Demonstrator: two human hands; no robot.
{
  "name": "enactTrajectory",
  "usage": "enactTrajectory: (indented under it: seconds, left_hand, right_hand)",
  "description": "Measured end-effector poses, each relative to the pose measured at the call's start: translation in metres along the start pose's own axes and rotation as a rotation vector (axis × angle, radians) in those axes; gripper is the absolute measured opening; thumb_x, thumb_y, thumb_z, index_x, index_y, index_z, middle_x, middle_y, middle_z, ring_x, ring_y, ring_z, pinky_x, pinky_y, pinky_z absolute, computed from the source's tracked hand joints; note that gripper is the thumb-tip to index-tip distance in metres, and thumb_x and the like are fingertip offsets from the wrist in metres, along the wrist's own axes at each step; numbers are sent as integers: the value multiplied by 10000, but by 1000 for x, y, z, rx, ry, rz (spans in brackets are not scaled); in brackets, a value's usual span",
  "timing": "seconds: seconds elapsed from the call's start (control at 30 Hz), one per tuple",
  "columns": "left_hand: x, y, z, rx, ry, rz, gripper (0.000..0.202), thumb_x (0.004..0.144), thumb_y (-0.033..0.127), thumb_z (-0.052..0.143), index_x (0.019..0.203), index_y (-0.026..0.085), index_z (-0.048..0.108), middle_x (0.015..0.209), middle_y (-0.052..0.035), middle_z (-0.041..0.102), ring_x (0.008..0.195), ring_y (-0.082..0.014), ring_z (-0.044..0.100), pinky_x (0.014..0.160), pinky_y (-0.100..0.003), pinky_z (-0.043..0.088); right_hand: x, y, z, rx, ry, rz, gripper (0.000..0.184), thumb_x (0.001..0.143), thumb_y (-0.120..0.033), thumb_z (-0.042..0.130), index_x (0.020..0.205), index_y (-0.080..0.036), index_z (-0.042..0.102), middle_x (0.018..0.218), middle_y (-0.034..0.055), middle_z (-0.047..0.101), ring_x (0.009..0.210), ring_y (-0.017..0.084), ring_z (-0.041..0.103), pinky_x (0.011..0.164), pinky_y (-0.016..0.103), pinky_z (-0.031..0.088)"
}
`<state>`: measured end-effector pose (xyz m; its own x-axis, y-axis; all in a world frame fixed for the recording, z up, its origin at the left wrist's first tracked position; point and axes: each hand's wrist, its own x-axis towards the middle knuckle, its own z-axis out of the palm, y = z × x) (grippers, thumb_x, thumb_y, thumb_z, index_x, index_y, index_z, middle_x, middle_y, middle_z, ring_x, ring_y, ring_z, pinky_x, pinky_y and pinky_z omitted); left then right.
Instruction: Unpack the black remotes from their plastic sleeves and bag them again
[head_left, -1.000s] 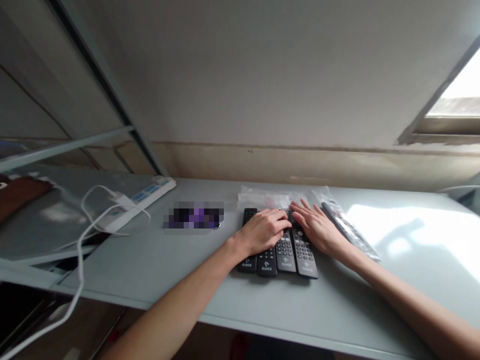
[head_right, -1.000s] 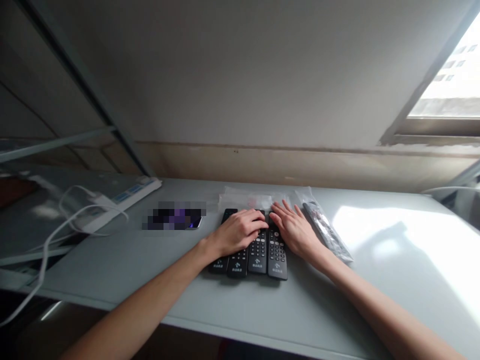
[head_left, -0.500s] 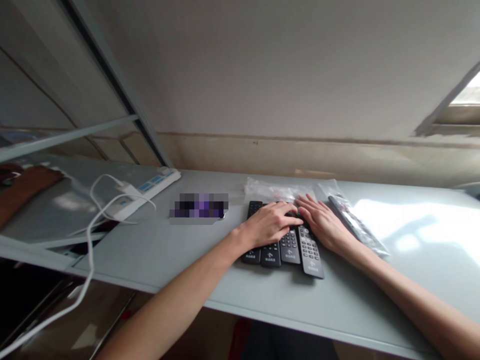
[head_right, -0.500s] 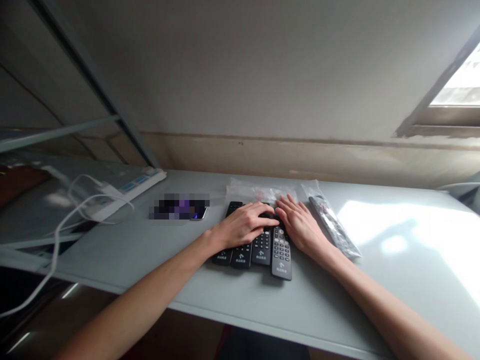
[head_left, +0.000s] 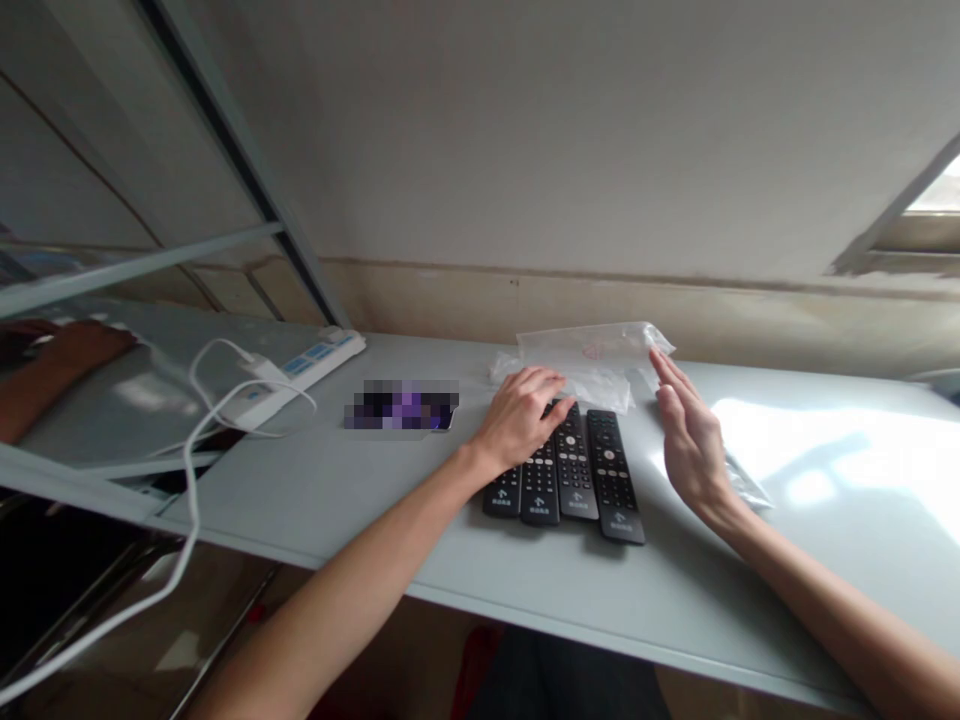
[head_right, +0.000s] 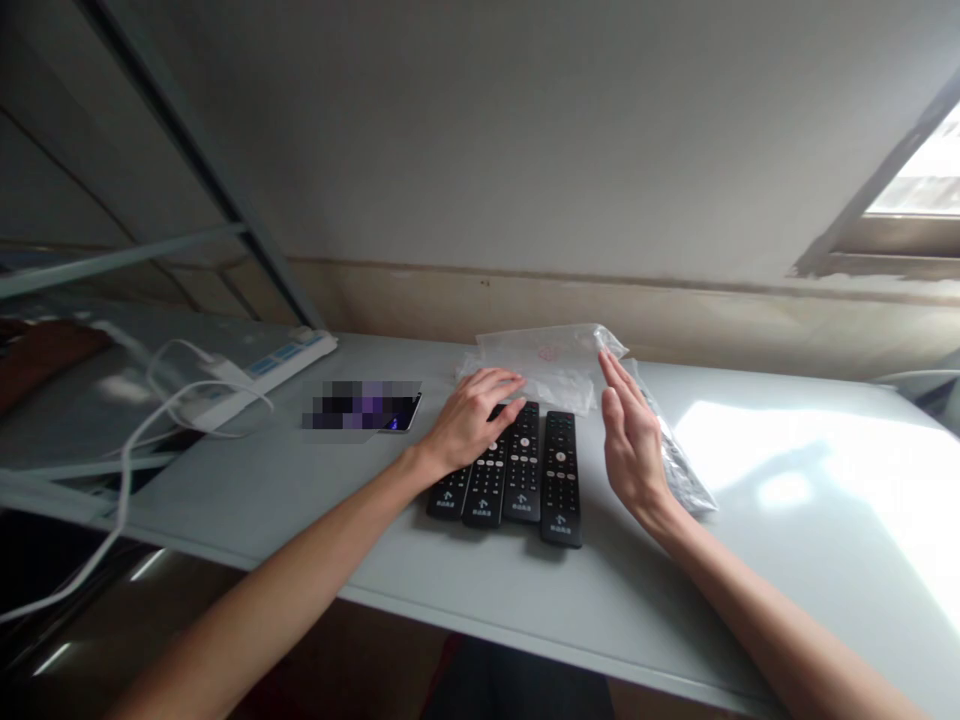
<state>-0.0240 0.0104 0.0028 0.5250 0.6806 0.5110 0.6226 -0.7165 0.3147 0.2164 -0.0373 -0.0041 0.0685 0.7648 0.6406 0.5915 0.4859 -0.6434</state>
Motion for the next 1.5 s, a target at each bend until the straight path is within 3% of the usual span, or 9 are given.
enactTrajectory:
  seconds: [0.27, 0.4, 0.6, 0.83, 0.93, 1.07, 1.17, 1.37, 1.5]
  left_hand:
    - [0, -11, 4, -165, -2, -152, 800, 1101, 651, 394, 1623, 45, 429, 1661, -247, 460, 1576, -323, 435, 1312, -515, 356]
    - [-1, -11, 4, -409, 105, -149, 895, 1079, 652, 477, 1751, 269, 26, 1784, -172, 213, 1653, -332, 266, 1330, -606, 279]
    - [3, 9, -2, -722, 363, -34, 1092, 1056, 505, 644, 1674, 428, -252, 1772, -107, 306, 1586, -318, 419, 1284, -629, 356]
    - [-3, 3, -10, -264, 241, 110, 587, 1139, 283, 380, 1713, 345, 279, 1653, -67, 526, 1526, -248, 516, 1284, -515, 410]
    - [-6, -3, -22, -1, 286, 235, 664, 1103, 113, 249, 1722, 354, 247, 1729, -26, 415, 1608, -222, 385, 1319, -524, 342]
    - [-5, -4, -34, 105, 317, 282, 746, 1044, 49, 285, 1730, 340, 236, 1753, -22, 370, 1634, -249, 331, 1348, -527, 287]
    - [-4, -4, -34, 133, 225, 280, 797, 999, 6, 273, 1727, 330, 253, 1751, -16, 375, 1642, -242, 312, 1352, -532, 283]
    - [2, -9, -21, 194, 74, 258, 807, 950, -78, 268, 1676, 259, 376, 1724, -36, 425, 1663, -216, 251, 1360, -557, 248]
    - [2, -7, -12, 198, -62, 299, 493, 1085, 137, 464, 1570, 196, 529, 1639, -81, 544, 1616, -257, 364, 1336, -559, 293]
  right_hand:
    - [-5, -2, 0, 69, 14, 105, 501, 1130, -486, 383, 1585, -363, 553, 1627, 35, 567, 1507, 307, 541, 1246, 607, 427]
    - [-6, -6, 4, 113, -36, 113, 481, 1122, -522, 421, 1507, -337, 642, 1559, 40, 639, 1477, 286, 574, 1270, 592, 407]
    - [-11, -8, 12, 114, -320, 18, 479, 1123, -523, 443, 1511, -323, 639, 1588, 41, 610, 1567, 288, 458, 1322, 633, 302]
    - [-15, -15, 9, 75, -527, -136, 544, 1136, -525, 395, 1658, -375, 435, 1753, 26, 380, 1659, 284, 270, 1332, 632, 251]
    - [-15, -24, 3, 174, -513, -183, 607, 1110, -615, 383, 1646, -343, 470, 1702, 84, 471, 1586, 316, 413, 1291, 589, 349]
    - [-14, -39, -2, 264, -498, -161, 691, 1040, -769, 359, 1287, -272, 769, 1290, 119, 751, 1272, 352, 664, 1141, 550, 503]
    - [-12, -44, -1, 273, -401, -68, 474, 1052, -634, 543, 935, -234, 768, 972, 73, 760, 958, 275, 709, 919, 436, 586]
    - [-8, -33, 1, 196, -292, 49, 358, 1057, -491, 612, 816, -245, 707, 792, 24, 722, 751, 230, 662, 702, 383, 548]
    - [-12, -33, 3, 138, -322, -52, 360, 1088, -423, 566, 801, -248, 694, 777, 35, 704, 777, 237, 637, 713, 396, 541]
